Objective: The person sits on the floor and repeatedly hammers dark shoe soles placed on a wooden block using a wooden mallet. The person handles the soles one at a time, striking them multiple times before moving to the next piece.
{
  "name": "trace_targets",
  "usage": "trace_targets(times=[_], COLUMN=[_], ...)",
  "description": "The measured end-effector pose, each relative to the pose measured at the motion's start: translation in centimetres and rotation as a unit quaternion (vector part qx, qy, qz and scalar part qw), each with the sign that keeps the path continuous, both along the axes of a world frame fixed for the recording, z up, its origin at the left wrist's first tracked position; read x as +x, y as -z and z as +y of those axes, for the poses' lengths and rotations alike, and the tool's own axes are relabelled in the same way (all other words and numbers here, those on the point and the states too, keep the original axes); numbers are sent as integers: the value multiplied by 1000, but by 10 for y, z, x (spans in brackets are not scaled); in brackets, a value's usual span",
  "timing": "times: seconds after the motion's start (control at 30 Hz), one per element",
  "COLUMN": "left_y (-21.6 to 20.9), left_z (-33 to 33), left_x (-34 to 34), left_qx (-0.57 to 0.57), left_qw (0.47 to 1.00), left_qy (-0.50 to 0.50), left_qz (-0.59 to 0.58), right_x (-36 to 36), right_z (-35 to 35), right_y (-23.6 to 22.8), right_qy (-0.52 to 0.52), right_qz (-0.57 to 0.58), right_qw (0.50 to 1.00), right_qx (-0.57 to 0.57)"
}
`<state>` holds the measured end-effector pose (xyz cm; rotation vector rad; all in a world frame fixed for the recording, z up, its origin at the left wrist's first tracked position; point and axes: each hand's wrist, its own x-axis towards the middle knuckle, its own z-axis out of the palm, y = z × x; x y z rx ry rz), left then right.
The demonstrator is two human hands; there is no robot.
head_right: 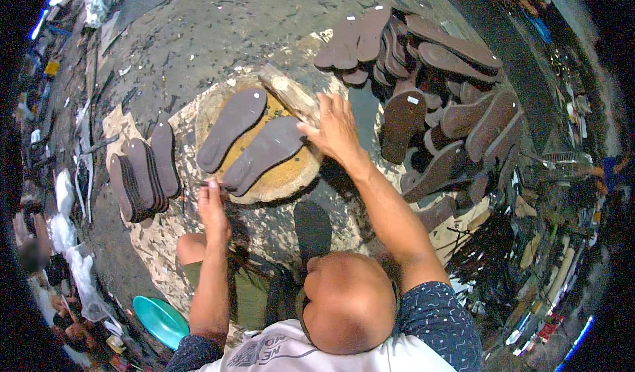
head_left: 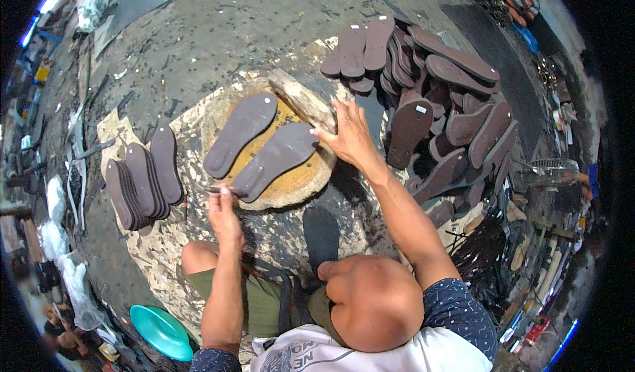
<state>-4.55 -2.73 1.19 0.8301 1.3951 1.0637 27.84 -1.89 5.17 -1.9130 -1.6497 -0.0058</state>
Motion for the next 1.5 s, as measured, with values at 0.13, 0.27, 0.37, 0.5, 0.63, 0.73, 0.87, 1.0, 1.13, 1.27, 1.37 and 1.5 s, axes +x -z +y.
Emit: trace_targets(times=[0.13,0.27,0.37,0.5,0.63,0.73,0.87,1.0,1.13,1.27,1.37,1.5], left_y=[9,6,-6,-20,-15,-6,10,17,15,10,9,21], left_z=[-1,0,0,16,34,44,51,47,47,46,44,45], left_x=[4,-3,-10,10,25,32,34,40,45,50,46,37], left_qx=[-9,12,3,8,8,-10,42,75,77,111,147,270], left_qw=[1000,999,993,997,996,997,997,984,977,956,942,903], left_qy=[7,36,-34,8,51,39,61,93,106,127,125,117], left_qz=[9,11,-117,-81,-66,-66,15,134,168,241,273,314], right_x=[17,43,10,-13,-34,-43,-52,-50,-45,-38,-36,-53], right_z=[21,8,-32,-73,-97,-104,-112,-117,-117,-97,-49,-29], right_y=[22,6,-24,-16,-9,-1,30,29,21,-11,-94,-182], right_qy=[3,-20,-36,-114,-70,-16,-32,30,54,30,-42,-139], right_qz=[78,400,822,940,883,740,598,666,689,679,658,578], right_qw=[977,886,542,294,422,618,728,641,609,617,671,803], right_qx=[-196,-236,-172,-129,-195,-266,-334,-379,-389,-396,-339,36])
